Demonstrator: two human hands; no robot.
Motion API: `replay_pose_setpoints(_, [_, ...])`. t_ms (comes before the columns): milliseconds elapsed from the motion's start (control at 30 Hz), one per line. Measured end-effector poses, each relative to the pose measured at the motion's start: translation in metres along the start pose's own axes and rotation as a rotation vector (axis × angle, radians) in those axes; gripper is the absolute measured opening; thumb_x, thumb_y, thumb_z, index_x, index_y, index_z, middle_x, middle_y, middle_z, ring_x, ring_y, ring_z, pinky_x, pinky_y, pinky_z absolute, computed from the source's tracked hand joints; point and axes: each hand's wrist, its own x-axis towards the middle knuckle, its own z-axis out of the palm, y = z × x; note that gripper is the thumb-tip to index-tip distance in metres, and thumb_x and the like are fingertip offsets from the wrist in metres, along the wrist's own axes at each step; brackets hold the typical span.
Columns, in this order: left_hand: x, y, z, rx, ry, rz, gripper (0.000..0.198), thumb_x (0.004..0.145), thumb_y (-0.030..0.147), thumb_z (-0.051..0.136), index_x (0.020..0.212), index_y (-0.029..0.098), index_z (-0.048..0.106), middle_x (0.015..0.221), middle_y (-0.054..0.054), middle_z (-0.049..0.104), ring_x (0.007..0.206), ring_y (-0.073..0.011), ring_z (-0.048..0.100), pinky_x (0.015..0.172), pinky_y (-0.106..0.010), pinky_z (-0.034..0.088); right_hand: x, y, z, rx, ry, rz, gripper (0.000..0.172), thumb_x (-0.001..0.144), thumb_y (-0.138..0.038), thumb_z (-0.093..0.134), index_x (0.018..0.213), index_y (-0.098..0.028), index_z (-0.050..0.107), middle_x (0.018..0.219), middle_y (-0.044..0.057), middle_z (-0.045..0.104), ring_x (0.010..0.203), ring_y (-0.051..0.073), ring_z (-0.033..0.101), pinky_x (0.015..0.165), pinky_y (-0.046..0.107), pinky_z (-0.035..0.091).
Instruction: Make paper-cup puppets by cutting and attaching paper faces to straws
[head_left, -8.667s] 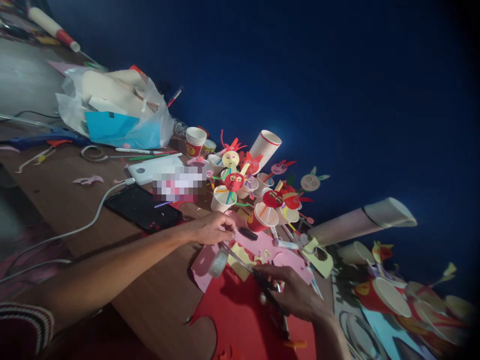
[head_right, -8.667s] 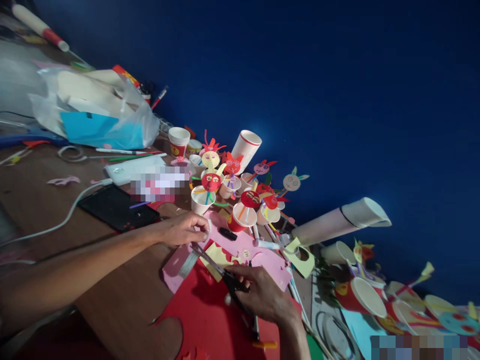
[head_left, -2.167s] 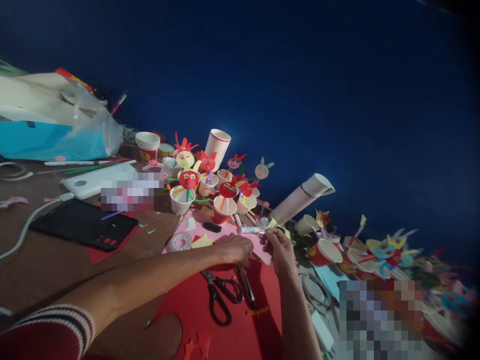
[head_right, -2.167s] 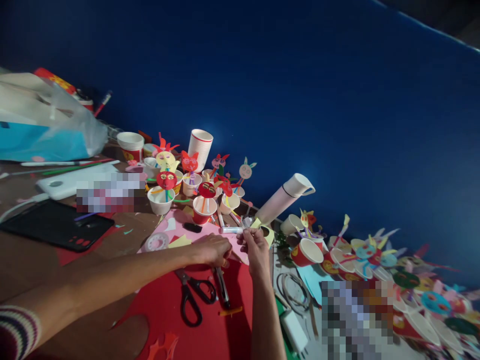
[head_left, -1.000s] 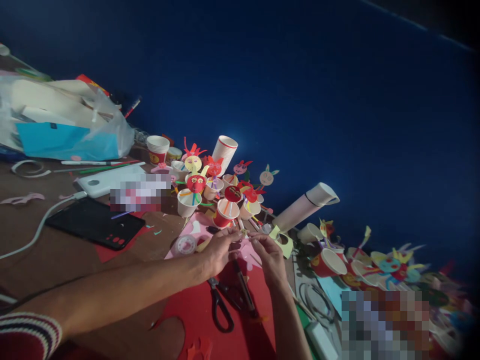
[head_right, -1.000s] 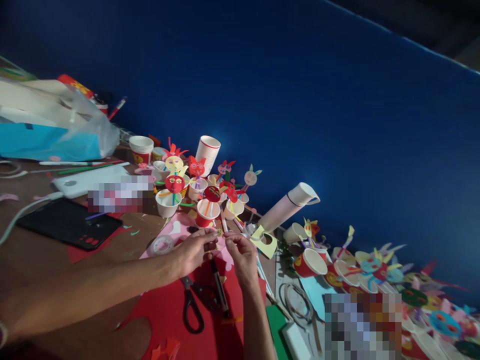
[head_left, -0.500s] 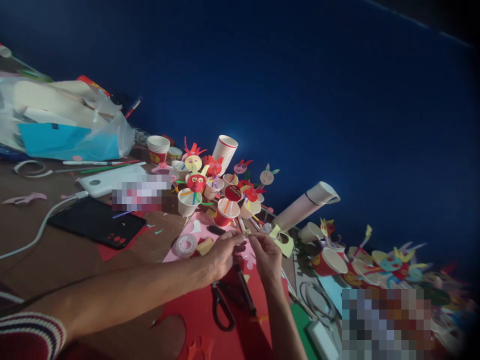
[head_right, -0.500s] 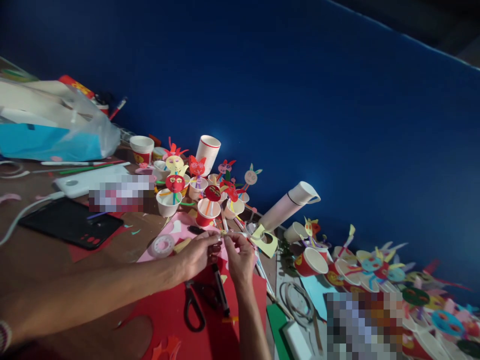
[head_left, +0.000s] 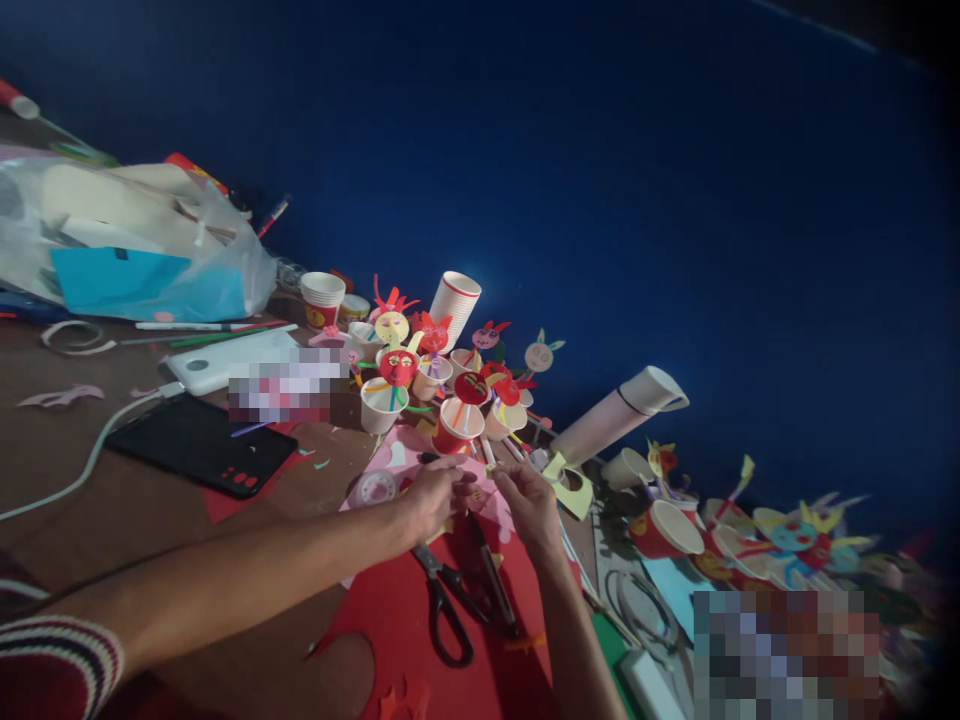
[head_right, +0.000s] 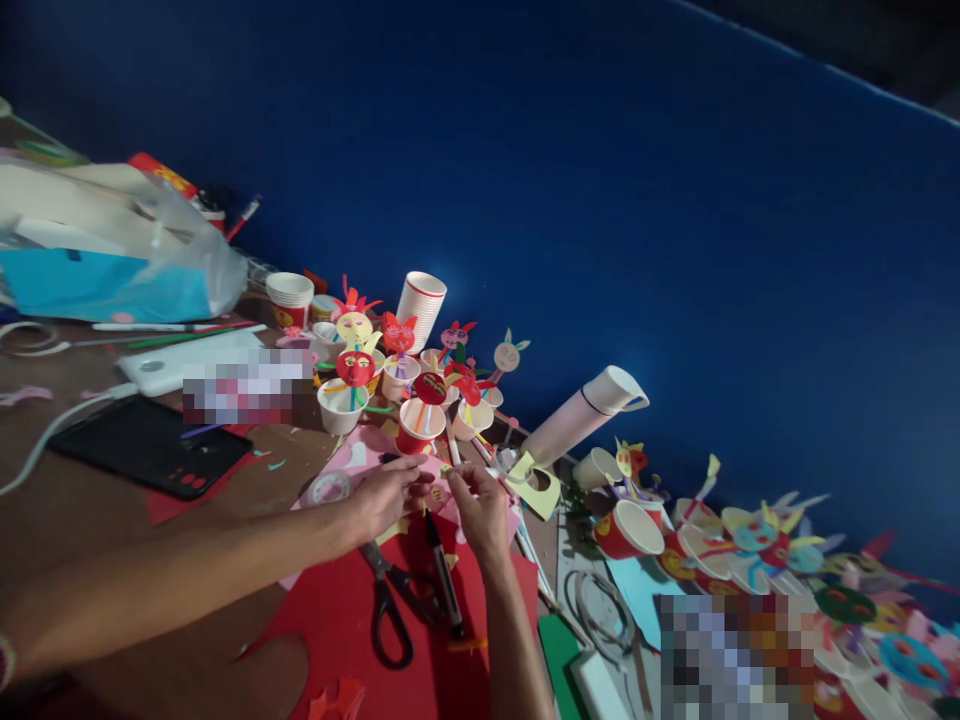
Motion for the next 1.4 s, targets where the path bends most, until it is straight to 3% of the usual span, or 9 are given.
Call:
replay_pose_setpoints(167, [0.008, 0.001, 0.008, -0.063, -0.025, -0.015, 0.029, 0.081, 0.003, 0.042, 0.107, 0.016, 0.043, 0.064, -0.001, 0.057, 0.047, -0.01, 0.055, 0.046, -0.02, 0.038, 0.015, 0.0, 0.006, 0.012, -0.016, -0.017, 0.018, 0.071, -0.036, 0.064, 0.066, -0.019, 0.066, 0.061, -0.001, 0.062, 0.058, 0.014, 0.053, 0.057, 0.025, 0.04])
replay_pose_setpoints(400, [0.009, 0.004, 0.013, -0.096, -0.065, -0.034, 0.014, 0.083, 0.006, 0.041, 0.09, 0.017, 0.047, 0.063, 0.0, 0.057, 0.048, -0.0102, 0.055, 0.049, -0.022, 0.04, 0.027, 0.009, 0.013, 0.075, 0.019, -0.008, 0.016, 0.074, -0.034, 0.061, 0.07, -0.019, 0.065, 0.068, 0.0, 0.064, 0.064, 0.015, 0.057, 0.064, 0.027, 0.044])
replay_pose_setpoints(667, [0.015, 0.003, 0.011, -0.049, -0.048, -0.032, 0.014, 0.08, 0.008, 0.046, 0.09, 0.016, 0.05, 0.066, 0.0, 0.057, 0.05, -0.0118, 0.057, 0.046, -0.022, 0.041, 0.029, 0.009, 0.022, 0.068, -0.039, 0.011, 0.017, 0.075, -0.033, 0.06, 0.068, -0.018, 0.063, 0.064, -0.001, 0.062, 0.06, 0.014, 0.056, 0.059, 0.025, 0.044])
replay_pose_setpoints(1067, [0.026, 0.0, 0.005, -0.016, -0.049, -0.076, 0.007, 0.077, 0.02, 0.05, 0.081, 0.015, 0.054, 0.061, 0.0, 0.056, 0.047, -0.0118, 0.053, 0.043, -0.023, 0.041, 0.026, 0.008, 0.027, -0.023, 0.022, 0.011, 0.017, 0.075, -0.031, 0.056, 0.068, -0.017, 0.062, 0.063, 0.0, 0.062, 0.059, 0.015, 0.056, 0.057, 0.025, 0.042])
replay_pose_setpoints(1400, [0.029, 0.002, 0.005, -0.031, -0.022, -0.097, 0.017, 0.08, 0.031, 0.046, 0.078, 0.016, 0.053, 0.066, -0.001, 0.058, 0.049, -0.0129, 0.055, 0.041, -0.023, 0.041, 0.026, 0.007, 0.03, -0.069, 0.054, 0.018, 0.021, 0.075, -0.035, 0.054, 0.072, -0.016, 0.064, 0.064, 0.001, 0.064, 0.059, 0.016, 0.058, 0.056, 0.025, 0.044])
